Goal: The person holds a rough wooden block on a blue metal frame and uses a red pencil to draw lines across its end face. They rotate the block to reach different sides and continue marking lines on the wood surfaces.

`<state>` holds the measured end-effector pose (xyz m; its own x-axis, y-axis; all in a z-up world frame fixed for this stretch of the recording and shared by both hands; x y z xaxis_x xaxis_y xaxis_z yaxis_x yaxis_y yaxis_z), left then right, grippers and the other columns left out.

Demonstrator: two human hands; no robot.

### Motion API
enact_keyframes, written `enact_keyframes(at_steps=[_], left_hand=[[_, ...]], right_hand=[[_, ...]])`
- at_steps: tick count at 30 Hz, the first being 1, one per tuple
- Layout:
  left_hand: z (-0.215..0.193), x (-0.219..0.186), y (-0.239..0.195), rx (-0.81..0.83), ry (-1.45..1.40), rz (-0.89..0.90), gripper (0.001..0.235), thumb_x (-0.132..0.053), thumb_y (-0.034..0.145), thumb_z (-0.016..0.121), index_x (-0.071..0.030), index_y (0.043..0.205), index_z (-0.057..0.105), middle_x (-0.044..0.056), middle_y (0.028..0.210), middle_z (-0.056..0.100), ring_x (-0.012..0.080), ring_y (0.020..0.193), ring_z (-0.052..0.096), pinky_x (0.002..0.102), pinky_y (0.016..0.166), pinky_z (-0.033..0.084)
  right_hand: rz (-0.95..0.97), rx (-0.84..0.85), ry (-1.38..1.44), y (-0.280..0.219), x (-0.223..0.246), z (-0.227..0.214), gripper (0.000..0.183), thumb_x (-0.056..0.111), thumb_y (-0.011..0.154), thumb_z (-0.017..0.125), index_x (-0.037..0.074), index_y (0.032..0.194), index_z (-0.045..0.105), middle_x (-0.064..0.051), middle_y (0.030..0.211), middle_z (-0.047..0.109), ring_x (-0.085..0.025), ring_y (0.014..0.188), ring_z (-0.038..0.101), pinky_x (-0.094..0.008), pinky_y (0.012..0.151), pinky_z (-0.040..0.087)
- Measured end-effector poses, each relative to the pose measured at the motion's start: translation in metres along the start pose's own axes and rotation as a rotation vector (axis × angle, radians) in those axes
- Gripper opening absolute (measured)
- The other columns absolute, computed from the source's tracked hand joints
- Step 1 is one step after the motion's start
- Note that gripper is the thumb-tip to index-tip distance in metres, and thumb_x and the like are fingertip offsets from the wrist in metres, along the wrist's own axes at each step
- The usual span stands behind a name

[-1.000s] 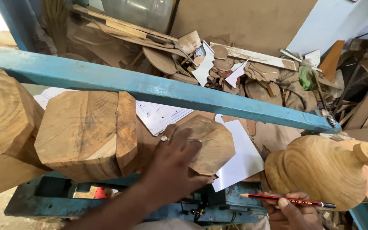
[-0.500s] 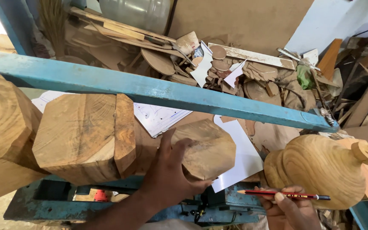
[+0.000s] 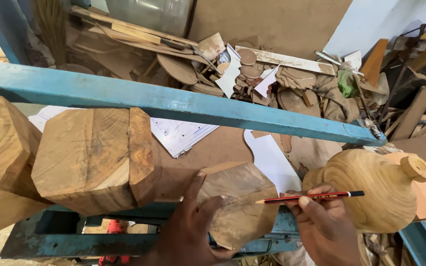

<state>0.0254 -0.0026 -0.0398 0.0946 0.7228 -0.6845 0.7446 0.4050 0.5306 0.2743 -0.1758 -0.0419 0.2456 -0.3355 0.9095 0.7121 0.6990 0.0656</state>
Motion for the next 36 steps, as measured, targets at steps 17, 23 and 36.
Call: enact_keyframes(at_steps=[17, 23, 36], left_hand=[[0.006, -0.005, -0.011, 0.018, 0.022, 0.071, 0.097, -0.048, 0.066, 0.099, -0.008, 0.138, 0.049, 0.045, 0.152, 0.021, 0.0666, 0.137, 0.035, 0.065, 0.101, 0.046], [-0.001, -0.010, -0.011, -0.057, 0.045, 0.113, 0.096, -0.049, 0.066, 0.099, -0.008, 0.138, 0.049, 0.044, 0.152, 0.023, 0.0662, 0.137, 0.037, 0.064, 0.101, 0.047], [-0.001, -0.010, -0.010, -0.055, 0.031, 0.100, 0.095, -0.048, 0.065, 0.099, -0.009, 0.137, 0.051, 0.041, 0.154, 0.023, 0.0634, 0.138, 0.040, 0.062, 0.102, 0.049]], right_hand=[[0.055, -0.028, -0.124, -0.016, 0.007, 0.035, 0.021, -0.006, 0.095, 0.055, 0.004, 0.111, 0.046, -0.028, 0.112, 0.068, -0.030, 0.106, 0.067, -0.046, 0.097, 0.050], [0.047, -0.044, -0.149, -0.017, 0.008, 0.034, 0.022, -0.008, 0.095, 0.053, 0.003, 0.112, 0.046, -0.027, 0.111, 0.067, -0.032, 0.107, 0.066, -0.048, 0.100, 0.050], [0.035, 0.022, -0.141, -0.017, 0.001, 0.012, 0.022, -0.009, 0.095, 0.054, 0.002, 0.113, 0.045, -0.029, 0.113, 0.069, -0.031, 0.108, 0.066, -0.045, 0.100, 0.048]])
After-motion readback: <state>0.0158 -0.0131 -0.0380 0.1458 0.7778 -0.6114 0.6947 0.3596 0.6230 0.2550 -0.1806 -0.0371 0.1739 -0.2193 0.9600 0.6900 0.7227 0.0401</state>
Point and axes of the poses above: each hand's wrist, its own y-axis towards the middle knuckle, its own z-axis out of the palm, x = y × z, the point moved 8 cm from there along y, towards the middle knuckle
